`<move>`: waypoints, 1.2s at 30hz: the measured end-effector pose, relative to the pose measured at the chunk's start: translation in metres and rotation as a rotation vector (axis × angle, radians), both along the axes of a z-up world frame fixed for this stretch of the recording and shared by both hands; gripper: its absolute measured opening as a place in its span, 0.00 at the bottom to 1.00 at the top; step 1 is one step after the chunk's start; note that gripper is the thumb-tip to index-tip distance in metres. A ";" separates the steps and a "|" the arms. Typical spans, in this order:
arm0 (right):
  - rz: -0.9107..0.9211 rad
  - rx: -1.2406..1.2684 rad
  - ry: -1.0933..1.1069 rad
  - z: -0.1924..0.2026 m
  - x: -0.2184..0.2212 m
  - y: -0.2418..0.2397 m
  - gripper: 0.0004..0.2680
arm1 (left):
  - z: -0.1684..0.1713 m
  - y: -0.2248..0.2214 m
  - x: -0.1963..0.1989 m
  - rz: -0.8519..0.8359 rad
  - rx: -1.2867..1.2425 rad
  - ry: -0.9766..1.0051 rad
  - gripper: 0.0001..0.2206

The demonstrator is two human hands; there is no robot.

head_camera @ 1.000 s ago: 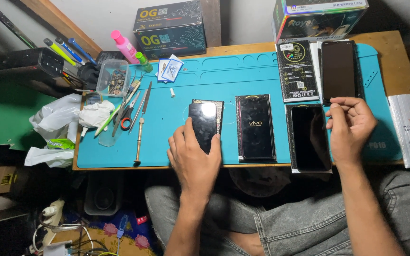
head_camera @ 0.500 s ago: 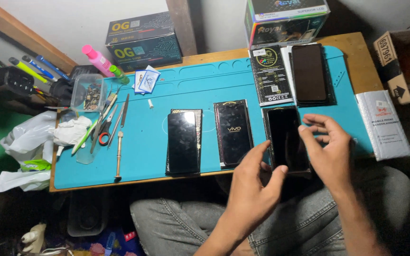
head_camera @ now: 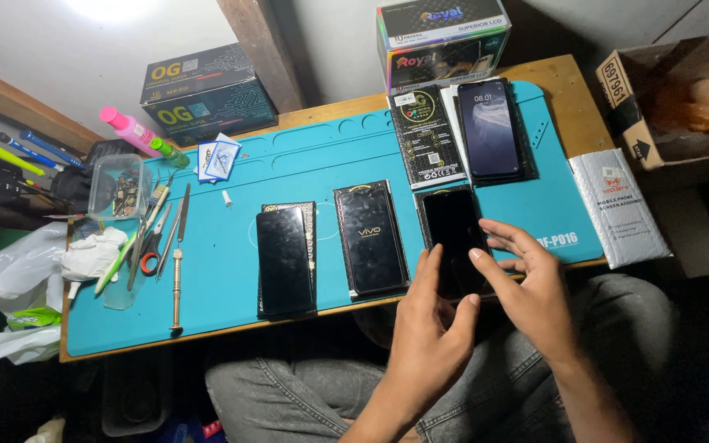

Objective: Testing and replacing mobile phone screens and batteries at a repair station.

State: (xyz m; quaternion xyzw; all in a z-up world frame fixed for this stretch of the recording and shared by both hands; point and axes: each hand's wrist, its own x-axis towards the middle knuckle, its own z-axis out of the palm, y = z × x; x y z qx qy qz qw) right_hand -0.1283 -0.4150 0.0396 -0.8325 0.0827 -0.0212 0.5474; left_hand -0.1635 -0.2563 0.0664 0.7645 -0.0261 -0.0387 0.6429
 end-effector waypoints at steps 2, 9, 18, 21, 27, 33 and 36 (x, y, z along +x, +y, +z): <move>-0.017 0.068 0.028 0.000 0.004 -0.003 0.19 | 0.000 -0.001 -0.001 0.001 0.002 -0.006 0.31; -0.032 0.104 0.003 -0.003 0.014 -0.003 0.21 | -0.002 0.001 -0.003 0.005 0.007 -0.014 0.31; -0.048 0.268 0.047 -0.008 0.022 -0.005 0.23 | -0.004 0.004 -0.003 -0.017 -0.011 0.012 0.32; -0.061 0.175 0.083 -0.004 0.023 -0.001 0.24 | -0.004 0.004 -0.004 -0.010 -0.004 -0.010 0.32; -0.030 0.268 0.053 -0.004 0.025 -0.001 0.25 | -0.002 0.006 -0.003 -0.005 0.000 -0.012 0.32; -0.036 0.299 -0.014 0.015 0.053 -0.001 0.23 | 0.025 0.019 -0.006 0.119 -0.147 -0.080 0.28; 0.022 0.269 -0.092 0.020 0.091 0.003 0.23 | 0.025 0.032 -0.006 0.215 -0.075 -0.099 0.24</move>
